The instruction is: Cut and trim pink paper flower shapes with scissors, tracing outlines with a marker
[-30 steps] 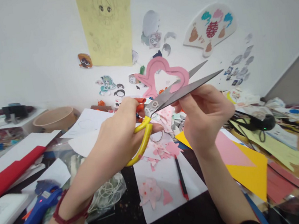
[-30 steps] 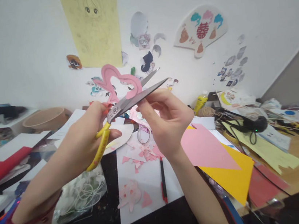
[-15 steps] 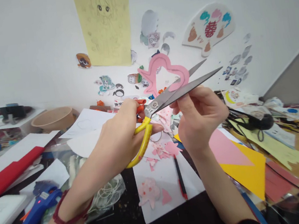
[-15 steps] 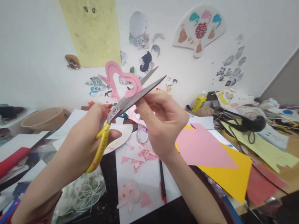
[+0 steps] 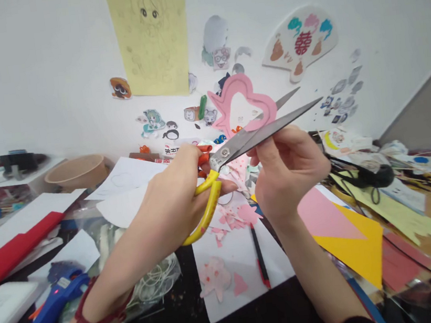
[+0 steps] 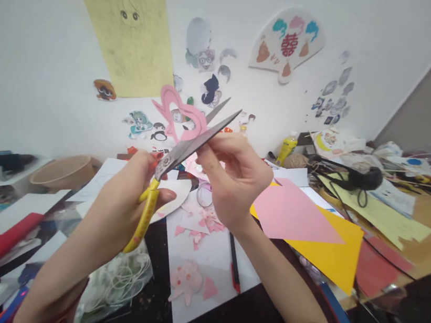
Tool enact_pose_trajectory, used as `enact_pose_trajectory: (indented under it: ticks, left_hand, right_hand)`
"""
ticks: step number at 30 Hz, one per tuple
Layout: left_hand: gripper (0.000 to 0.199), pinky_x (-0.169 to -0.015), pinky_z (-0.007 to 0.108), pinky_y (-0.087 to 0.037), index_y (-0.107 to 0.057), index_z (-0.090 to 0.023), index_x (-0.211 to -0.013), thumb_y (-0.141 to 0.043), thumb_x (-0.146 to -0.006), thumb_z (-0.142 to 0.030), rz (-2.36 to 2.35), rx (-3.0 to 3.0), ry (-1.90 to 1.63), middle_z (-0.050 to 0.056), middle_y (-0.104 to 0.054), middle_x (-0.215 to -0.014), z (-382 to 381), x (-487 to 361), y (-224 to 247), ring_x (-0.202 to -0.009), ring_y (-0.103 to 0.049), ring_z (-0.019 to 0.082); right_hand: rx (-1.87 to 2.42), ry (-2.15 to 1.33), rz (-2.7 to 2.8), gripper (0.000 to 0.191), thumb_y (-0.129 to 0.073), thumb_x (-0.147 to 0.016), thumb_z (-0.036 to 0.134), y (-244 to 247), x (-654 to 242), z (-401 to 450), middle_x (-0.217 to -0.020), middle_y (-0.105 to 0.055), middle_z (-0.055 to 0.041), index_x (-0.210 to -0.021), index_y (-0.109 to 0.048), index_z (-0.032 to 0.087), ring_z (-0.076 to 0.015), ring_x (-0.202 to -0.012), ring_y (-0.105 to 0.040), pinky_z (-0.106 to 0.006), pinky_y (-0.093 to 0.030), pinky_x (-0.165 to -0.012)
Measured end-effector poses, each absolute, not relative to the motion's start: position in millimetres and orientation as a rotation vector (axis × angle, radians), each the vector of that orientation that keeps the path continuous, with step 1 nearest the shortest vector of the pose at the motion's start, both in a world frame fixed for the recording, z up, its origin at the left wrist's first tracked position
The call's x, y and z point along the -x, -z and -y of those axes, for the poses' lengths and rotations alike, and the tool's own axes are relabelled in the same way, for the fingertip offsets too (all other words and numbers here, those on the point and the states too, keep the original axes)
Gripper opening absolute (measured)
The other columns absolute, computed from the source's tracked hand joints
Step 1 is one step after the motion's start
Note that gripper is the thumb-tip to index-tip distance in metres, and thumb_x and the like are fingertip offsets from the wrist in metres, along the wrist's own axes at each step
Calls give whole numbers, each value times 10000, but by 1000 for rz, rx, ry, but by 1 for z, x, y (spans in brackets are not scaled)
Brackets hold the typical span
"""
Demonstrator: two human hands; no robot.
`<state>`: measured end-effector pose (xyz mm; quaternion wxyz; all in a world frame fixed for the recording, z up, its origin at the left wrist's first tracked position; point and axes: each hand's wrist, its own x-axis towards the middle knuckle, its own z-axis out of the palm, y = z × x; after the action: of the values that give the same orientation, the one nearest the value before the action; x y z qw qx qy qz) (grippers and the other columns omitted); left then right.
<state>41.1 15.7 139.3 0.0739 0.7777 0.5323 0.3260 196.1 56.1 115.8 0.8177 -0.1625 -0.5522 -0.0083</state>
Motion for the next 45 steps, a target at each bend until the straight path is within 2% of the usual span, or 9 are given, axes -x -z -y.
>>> enact_pose_trajectory:
  ticks: [3, 10, 16, 23, 27, 32, 39, 45]
  left_hand:
    - [331, -568, 290, -316, -362, -251, -914, -579, -847, -492, -1627, -2334, -977, -9, -538, -811, -16, -41, -140, -621, -471, 168]
    - [330, -568, 288, -307, -399, -253, -950, -605, -831, -481, -1747, -2349, -983, 10, -539, -822, -18, -39, -143, -650, -486, 179]
    - [343, -531, 279, -274, -394, -251, -930, -613, -825, -494, -1761, -2380, -969, -9, -528, -763, -19, -38, -143, -581, -443, 155]
    - [339, -551, 288, -310, -427, -245, -1001, -607, -846, -487, -1781, -2395, -975, 15, -573, -819, -19, -39, -142, -662, -526, 187]
    - [358, -547, 292, -318, -409, -249, -959, -595, -851, -534, -1779, -2393, -983, 7, -567, -799, -20, -39, -140, -625, -505, 175]
    - [322, -545, 290, -310, -383, -250, -922, -603, -846, -473, -1749, -2379, -967, -3, -554, -795, -19, -40, -140, -608, -473, 166]
    - [292, -554, 288, -292, -358, -252, -895, -590, -849, -424, -1709, -2343, -979, -12, -540, -786, -17, -41, -141, -611, -462, 160]
    - [325, -571, 295, -318, -350, -253, -888, -603, -840, -452, -1668, -2326, -982, -9, -543, -798, -17, -40, -141, -625, -467, 167]
  right_hand:
    - [327, 10, 1169, 95, -686, -861, 174, -116, -196, -57, -707, -581, 23, -796, -661, 240, -116, -615, -595, -279, -542, -527]
    - [344, -11, 1316, 62, -645, -904, 233, -119, -209, -63, -796, -618, 11, -935, -684, 270, -124, -654, -614, -280, -519, -517]
    - [372, -71, 1382, 40, -682, -864, 217, -125, -221, -60, -753, -623, 26, -884, -686, 252, -114, -651, -612, -268, -529, -535]
    - [463, -103, 1438, 35, -686, -848, 264, -129, -228, -56, -761, -651, 29, -869, -672, 240, -108, -659, -630, -256, -566, -560]
    - [461, -104, 1452, 21, -682, -849, 241, -129, -228, -56, -759, -649, 29, -866, -671, 236, -108, -659, -637, -261, -581, -574]
    - [401, -108, 1428, 60, -650, -884, 193, -127, -221, -54, -770, -637, 37, -896, -673, 248, -94, -634, -641, -245, -572, -545]
    - [375, -18, 1370, 82, -584, -954, 256, -122, -209, -56, -816, -642, 12, -956, -665, 266, -124, -691, -680, -268, -592, -558]
    - [351, -18, 1337, 88, -588, -955, 257, -120, -205, -56, -843, -650, 6, -988, -669, 260, -124, -712, -685, -263, -605, -570]
